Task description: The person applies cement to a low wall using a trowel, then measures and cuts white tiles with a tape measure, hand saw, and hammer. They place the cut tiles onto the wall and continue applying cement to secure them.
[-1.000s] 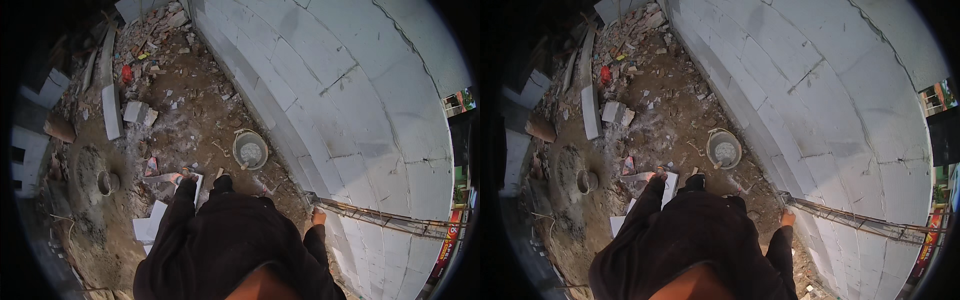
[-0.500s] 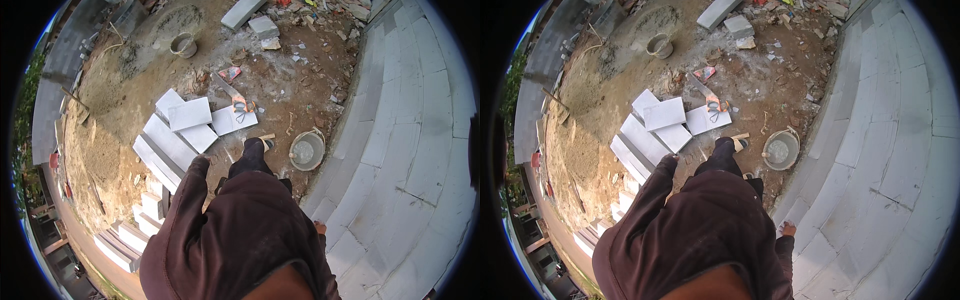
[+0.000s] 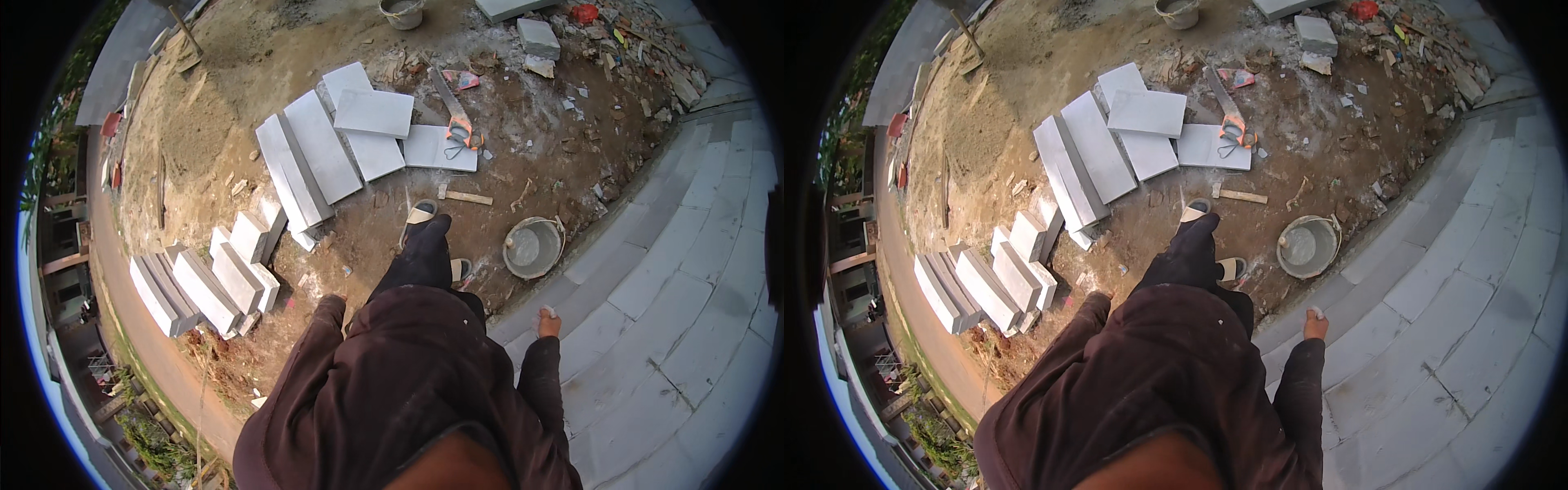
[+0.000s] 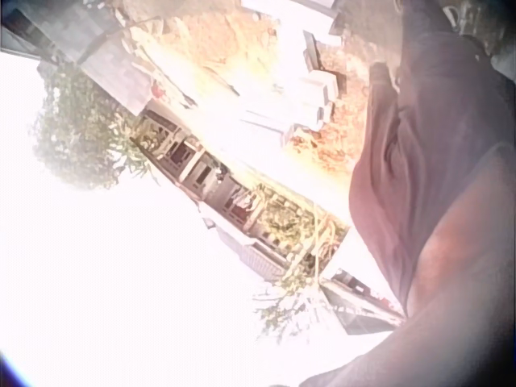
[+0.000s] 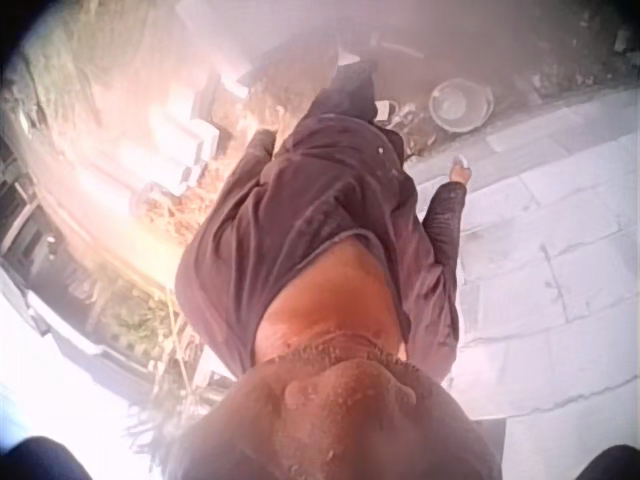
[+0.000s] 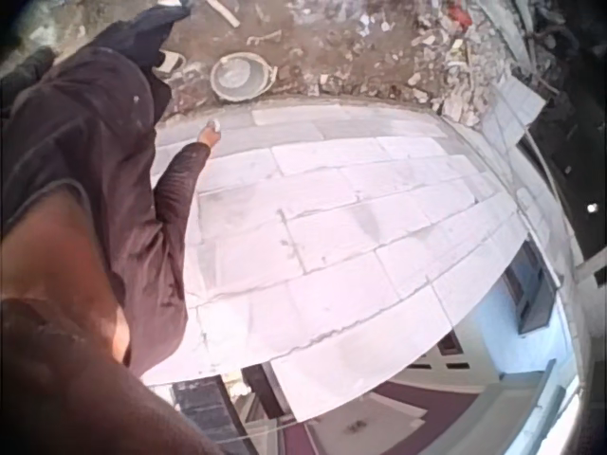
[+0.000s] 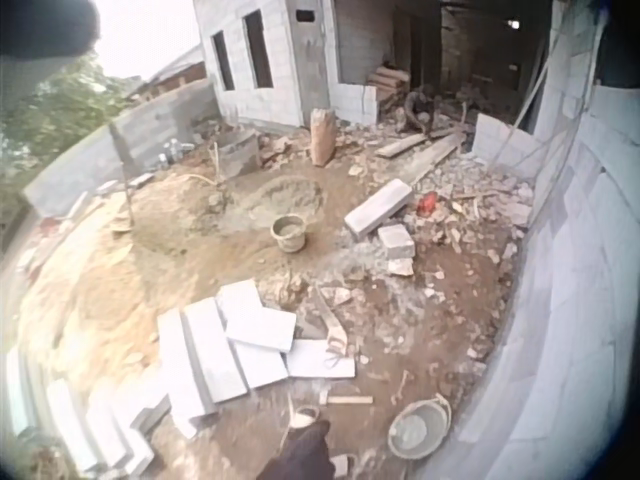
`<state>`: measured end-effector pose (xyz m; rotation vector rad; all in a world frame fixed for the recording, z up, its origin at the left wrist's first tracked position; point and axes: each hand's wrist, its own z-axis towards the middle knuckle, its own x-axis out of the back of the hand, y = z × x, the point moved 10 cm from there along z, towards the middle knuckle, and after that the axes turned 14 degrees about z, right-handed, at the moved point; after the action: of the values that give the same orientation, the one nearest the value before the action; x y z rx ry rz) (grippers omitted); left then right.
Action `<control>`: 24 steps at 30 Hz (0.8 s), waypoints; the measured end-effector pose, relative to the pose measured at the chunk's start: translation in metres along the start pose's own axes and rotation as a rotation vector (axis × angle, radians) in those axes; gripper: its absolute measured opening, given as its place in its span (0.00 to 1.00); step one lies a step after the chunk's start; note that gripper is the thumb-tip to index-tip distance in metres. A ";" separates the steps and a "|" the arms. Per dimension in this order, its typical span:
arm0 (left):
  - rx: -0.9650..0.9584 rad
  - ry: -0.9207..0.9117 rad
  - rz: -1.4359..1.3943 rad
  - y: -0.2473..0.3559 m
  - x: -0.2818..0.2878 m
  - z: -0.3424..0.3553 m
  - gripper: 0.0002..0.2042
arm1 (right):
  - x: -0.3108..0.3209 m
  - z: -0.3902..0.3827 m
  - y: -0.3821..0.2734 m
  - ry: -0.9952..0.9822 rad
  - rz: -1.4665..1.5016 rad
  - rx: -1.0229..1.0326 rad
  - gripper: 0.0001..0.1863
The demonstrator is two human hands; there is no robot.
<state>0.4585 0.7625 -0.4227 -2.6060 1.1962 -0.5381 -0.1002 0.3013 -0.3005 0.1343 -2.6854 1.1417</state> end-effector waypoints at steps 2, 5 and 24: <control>-0.021 -0.009 -0.021 -0.015 -0.002 0.002 0.30 | -0.038 -0.004 -0.003 -0.077 -0.025 0.016 0.14; 0.031 0.023 -0.159 -0.016 0.057 -0.024 0.29 | -0.079 -0.014 -0.016 -0.131 -0.136 0.046 0.15; -0.211 0.333 -1.065 -0.145 0.231 0.057 0.14 | -0.375 0.170 -0.015 -0.080 -0.502 0.002 0.28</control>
<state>0.7203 0.6822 -0.3694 -3.2627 -0.2372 -1.0811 0.2385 0.1684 -0.4932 0.8165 -2.4962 0.9902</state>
